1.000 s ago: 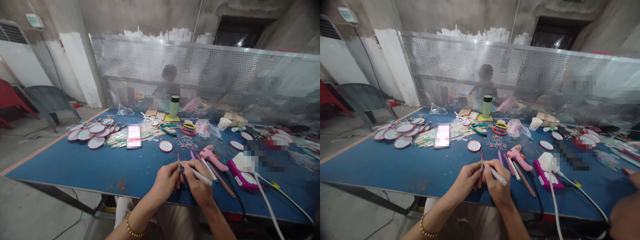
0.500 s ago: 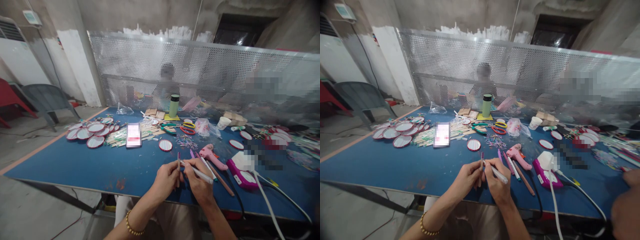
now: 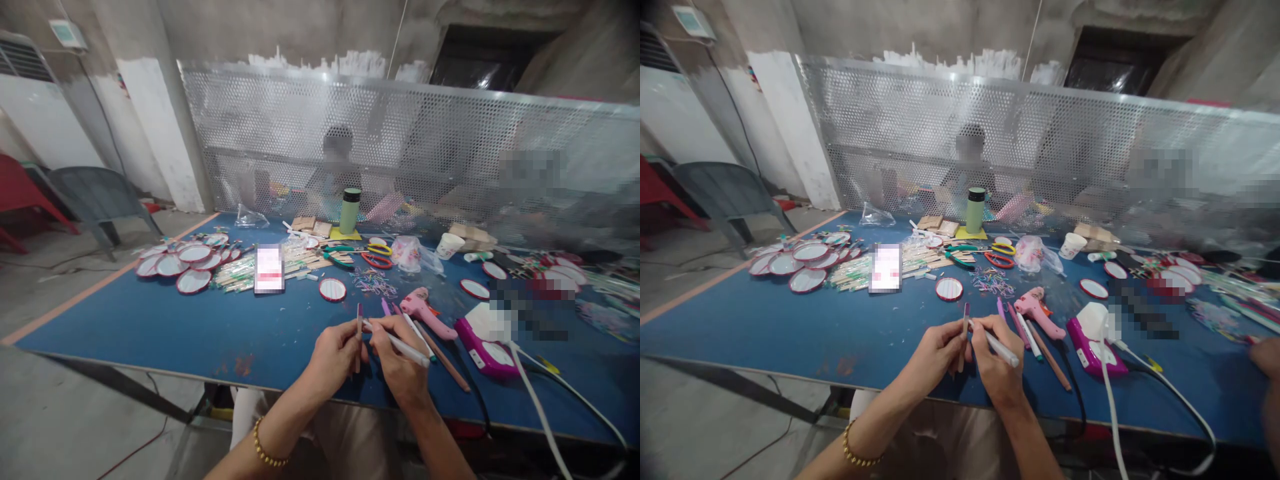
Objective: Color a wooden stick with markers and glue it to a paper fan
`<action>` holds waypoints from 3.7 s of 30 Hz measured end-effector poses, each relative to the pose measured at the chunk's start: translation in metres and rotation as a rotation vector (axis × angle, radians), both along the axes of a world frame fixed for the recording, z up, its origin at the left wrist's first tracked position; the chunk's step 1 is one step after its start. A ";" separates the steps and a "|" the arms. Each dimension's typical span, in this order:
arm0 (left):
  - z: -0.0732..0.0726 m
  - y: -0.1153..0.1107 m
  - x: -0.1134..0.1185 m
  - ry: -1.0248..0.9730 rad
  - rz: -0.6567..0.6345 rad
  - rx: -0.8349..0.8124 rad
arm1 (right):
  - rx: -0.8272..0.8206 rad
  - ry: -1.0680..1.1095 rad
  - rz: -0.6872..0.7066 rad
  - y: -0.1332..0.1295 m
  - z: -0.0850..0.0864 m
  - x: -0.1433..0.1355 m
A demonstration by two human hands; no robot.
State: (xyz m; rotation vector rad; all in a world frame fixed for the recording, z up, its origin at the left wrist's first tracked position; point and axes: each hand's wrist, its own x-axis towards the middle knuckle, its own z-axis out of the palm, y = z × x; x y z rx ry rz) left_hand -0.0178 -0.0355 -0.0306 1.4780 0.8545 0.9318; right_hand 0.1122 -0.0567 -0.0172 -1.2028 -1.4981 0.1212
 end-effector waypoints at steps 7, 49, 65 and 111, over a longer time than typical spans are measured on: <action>-0.001 0.001 0.000 0.017 0.010 0.009 | 0.008 -0.019 0.006 0.001 -0.001 0.000; -0.001 0.001 0.000 -0.012 -0.002 -0.025 | 0.018 -0.014 0.004 0.001 0.001 -0.001; 0.001 0.000 0.000 -0.005 0.004 -0.011 | 0.046 -0.025 0.045 0.001 0.000 -0.002; 0.002 -0.001 0.000 0.067 0.036 0.015 | -0.034 0.006 0.058 0.001 0.001 -0.002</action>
